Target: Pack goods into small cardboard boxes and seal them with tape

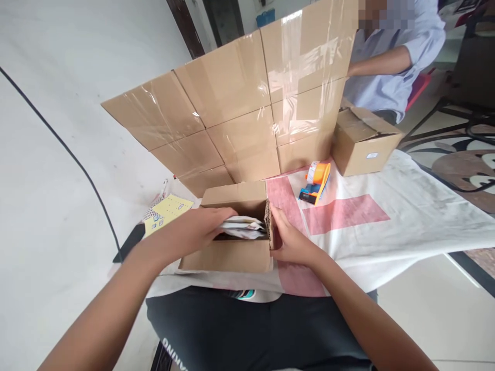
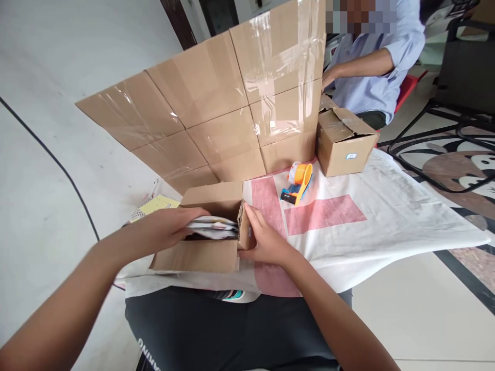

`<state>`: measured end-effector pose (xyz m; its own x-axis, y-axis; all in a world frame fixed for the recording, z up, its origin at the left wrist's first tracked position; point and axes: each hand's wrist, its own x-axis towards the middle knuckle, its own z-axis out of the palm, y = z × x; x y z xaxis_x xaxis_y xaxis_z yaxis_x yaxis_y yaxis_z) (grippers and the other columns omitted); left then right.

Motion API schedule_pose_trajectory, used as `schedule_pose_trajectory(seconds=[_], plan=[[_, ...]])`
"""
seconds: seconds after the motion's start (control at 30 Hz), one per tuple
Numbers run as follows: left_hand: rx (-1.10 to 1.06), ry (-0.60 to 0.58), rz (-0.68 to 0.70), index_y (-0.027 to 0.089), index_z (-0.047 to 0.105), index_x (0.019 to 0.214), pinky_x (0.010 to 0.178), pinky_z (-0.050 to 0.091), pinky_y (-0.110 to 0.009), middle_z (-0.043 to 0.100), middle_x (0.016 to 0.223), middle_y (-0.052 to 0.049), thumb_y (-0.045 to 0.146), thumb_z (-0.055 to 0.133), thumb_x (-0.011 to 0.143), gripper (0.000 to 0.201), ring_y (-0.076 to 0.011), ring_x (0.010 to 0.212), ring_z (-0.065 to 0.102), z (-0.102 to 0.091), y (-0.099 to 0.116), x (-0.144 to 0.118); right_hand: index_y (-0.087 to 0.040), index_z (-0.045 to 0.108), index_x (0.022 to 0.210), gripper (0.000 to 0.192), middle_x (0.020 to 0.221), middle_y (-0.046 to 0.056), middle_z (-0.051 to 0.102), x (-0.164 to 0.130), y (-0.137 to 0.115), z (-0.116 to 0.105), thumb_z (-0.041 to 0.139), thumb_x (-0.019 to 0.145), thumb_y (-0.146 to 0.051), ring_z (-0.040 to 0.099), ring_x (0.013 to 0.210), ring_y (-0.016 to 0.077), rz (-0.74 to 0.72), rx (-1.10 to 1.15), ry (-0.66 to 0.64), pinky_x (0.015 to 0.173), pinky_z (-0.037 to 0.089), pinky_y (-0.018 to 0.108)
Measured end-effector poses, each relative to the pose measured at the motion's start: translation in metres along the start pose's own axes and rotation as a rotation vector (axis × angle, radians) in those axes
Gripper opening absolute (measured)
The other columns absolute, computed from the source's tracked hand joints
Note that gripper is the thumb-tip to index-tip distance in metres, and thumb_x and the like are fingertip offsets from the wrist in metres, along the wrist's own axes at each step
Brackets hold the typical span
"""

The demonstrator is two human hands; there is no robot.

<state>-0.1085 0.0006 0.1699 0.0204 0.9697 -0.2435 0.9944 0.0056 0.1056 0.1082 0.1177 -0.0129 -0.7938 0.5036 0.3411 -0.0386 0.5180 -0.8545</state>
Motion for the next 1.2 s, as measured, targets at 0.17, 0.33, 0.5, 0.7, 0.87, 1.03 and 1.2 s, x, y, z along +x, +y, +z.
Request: schedule_pose_trajectory(seconds=[0.17, 0.33, 0.5, 0.7, 0.87, 1.03, 1.2], plan=[[-0.001, -0.258, 0.109, 0.023, 0.067, 0.106, 0.089, 0.051, -0.032, 0.073, 0.121, -0.004, 0.009, 0.050, 0.083, 0.032, -0.0237, 0.108, 0.069, 0.021, -0.002, 0.066, -0.025, -0.004, 0.168, 0.129, 0.170, 0.016, 0.019, -0.001, 0.004, 0.003, 0.085, 0.076, -0.037, 0.024, 0.158, 0.0330, 0.003, -0.016, 0.018, 0.126, 0.034, 0.048], [-0.191, -0.028, -0.014, 0.034, 0.055, 0.144, 0.104, 0.049, -0.034, 0.064, 0.144, 0.000, 0.045, 0.057, 0.095, 0.050, -0.0249, 0.128, 0.061, 0.009, -0.027, 0.027, -0.025, -0.007, 0.168, 0.132, 0.173, 0.014, 0.011, -0.004, 0.006, -0.004, 0.085, 0.076, -0.047, 0.014, 0.162, 0.0335, -0.004, 0.071, -0.006, 0.130, 0.024, 0.051], [-0.089, 0.270, -0.255, 0.032, 0.057, 0.139, 0.116, 0.041, -0.046, 0.045, 0.162, -0.004, 0.068, 0.057, 0.089, 0.062, -0.0348, 0.147, 0.043, 0.031, -0.068, -0.019, -0.033, -0.007, 0.167, 0.106, 0.174, 0.010, 0.017, 0.019, -0.004, -0.015, 0.062, 0.093, -0.066, 0.019, 0.162, 0.0282, 0.021, 0.333, 0.058, 0.130, 0.023, 0.052], [-0.027, -0.039, -0.506, 0.023, 0.044, 0.137, 0.080, 0.053, -0.039, 0.057, 0.144, -0.015, 0.054, 0.068, 0.080, 0.069, -0.0339, 0.107, 0.070, 0.045, -0.057, 0.009, -0.030, 0.027, 0.161, 0.082, 0.166, 0.008, 0.035, 0.058, -0.030, 0.003, 0.068, 0.095, -0.052, 0.029, 0.158, 0.0271, -0.043, 0.285, 0.275, 0.129, 0.028, 0.048], [0.122, 0.068, -0.566, 0.020, 0.055, 0.119, 0.068, 0.046, -0.036, 0.066, 0.122, -0.013, 0.031, 0.056, 0.082, 0.038, -0.0322, 0.096, 0.070, 0.038, -0.042, 0.019, -0.026, 0.063, 0.118, 0.021, 0.120, 0.009, 0.067, 0.058, -0.020, 0.008, 0.063, 0.100, -0.038, 0.063, 0.117, 0.0260, -0.307, 0.260, 0.326, 0.104, 0.050, 0.046], [-0.210, 0.267, -0.513, 0.025, 0.066, 0.084, 0.075, 0.046, -0.035, 0.074, 0.092, -0.003, 0.036, 0.050, 0.083, 0.020, -0.0257, 0.086, 0.069, 0.045, -0.056, -0.008, -0.025, 0.064, 0.102, 0.017, 0.112, 0.010, 0.067, 0.055, -0.014, 0.003, 0.054, 0.103, -0.039, 0.059, 0.113, 0.0289, -0.438, 0.151, 0.246, 0.098, 0.047, 0.052], [-0.531, 0.374, -0.523, 0.026, 0.070, 0.083, 0.070, 0.049, -0.034, 0.076, 0.088, -0.002, 0.043, 0.056, 0.081, 0.023, -0.0254, 0.079, 0.068, 0.055, -0.069, -0.021, -0.023, 0.062, 0.092, 0.020, 0.106, 0.009, 0.067, 0.055, -0.019, 0.007, 0.049, 0.105, -0.030, 0.058, 0.108, 0.0260, -0.409, 0.097, 0.258, 0.094, 0.047, 0.048]])
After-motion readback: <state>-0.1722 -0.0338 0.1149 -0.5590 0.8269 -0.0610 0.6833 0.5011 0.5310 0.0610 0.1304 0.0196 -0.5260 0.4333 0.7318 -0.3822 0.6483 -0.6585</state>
